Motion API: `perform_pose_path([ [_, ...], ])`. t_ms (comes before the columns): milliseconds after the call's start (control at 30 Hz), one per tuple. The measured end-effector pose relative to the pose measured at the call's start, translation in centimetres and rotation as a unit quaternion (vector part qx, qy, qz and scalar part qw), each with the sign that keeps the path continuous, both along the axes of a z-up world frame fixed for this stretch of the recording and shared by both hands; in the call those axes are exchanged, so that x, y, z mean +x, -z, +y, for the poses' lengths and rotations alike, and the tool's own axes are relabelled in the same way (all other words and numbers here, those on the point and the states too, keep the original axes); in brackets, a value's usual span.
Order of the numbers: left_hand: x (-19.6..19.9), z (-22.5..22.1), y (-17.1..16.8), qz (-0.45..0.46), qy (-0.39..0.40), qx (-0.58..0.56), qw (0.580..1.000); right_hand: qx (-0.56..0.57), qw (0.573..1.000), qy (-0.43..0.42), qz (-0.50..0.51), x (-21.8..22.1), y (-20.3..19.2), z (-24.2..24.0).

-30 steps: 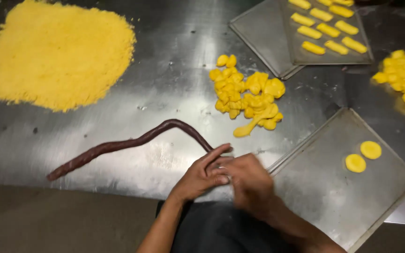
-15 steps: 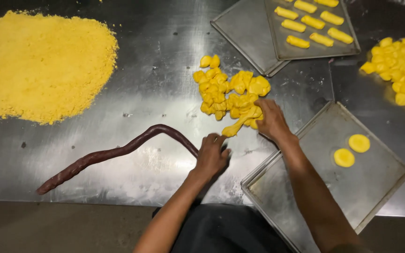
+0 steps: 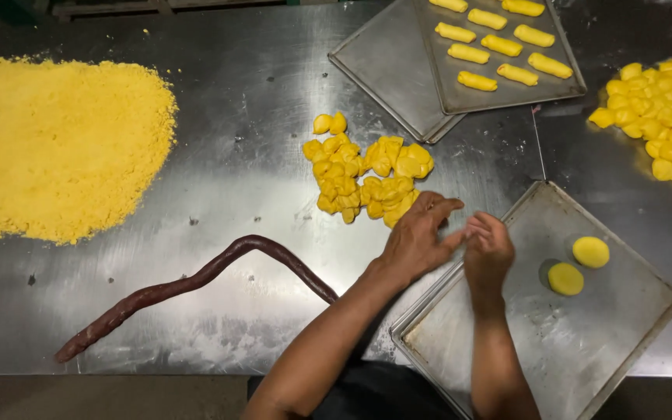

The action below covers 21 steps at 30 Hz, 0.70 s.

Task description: Prepare and shape pieces of yellow and brown dough for baking.

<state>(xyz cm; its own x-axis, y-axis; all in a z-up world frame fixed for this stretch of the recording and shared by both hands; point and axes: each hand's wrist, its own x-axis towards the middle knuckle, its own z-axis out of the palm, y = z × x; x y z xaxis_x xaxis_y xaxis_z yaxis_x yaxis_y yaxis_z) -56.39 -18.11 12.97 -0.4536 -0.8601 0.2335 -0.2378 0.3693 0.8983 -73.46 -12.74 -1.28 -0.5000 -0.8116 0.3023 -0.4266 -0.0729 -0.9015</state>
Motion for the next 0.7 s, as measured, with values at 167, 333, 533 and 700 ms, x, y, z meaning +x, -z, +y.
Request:
perform_pose_path([
  [167,4.8,-7.0,9.8,-0.274,-0.197,-0.148,0.93,-0.018,0.997,0.067,-0.015,-2.6,-0.2,3.1],
  [333,8.3,-10.4,13.4,-0.44,-0.198,-0.123,0.867,0.019,0.997,0.056,-0.046,-2.3,0.4,5.0],
  [533,11.6,-13.8,10.3,-0.204,-0.227,0.106,0.946,0.094,0.994,0.052,-0.034,1.8,-1.7,5.5],
  [700,16.7,-6.1,-11.7,0.328,-0.09,0.125,0.932,0.042,0.982,-0.083,-0.164,5.4,0.0,6.7],
])
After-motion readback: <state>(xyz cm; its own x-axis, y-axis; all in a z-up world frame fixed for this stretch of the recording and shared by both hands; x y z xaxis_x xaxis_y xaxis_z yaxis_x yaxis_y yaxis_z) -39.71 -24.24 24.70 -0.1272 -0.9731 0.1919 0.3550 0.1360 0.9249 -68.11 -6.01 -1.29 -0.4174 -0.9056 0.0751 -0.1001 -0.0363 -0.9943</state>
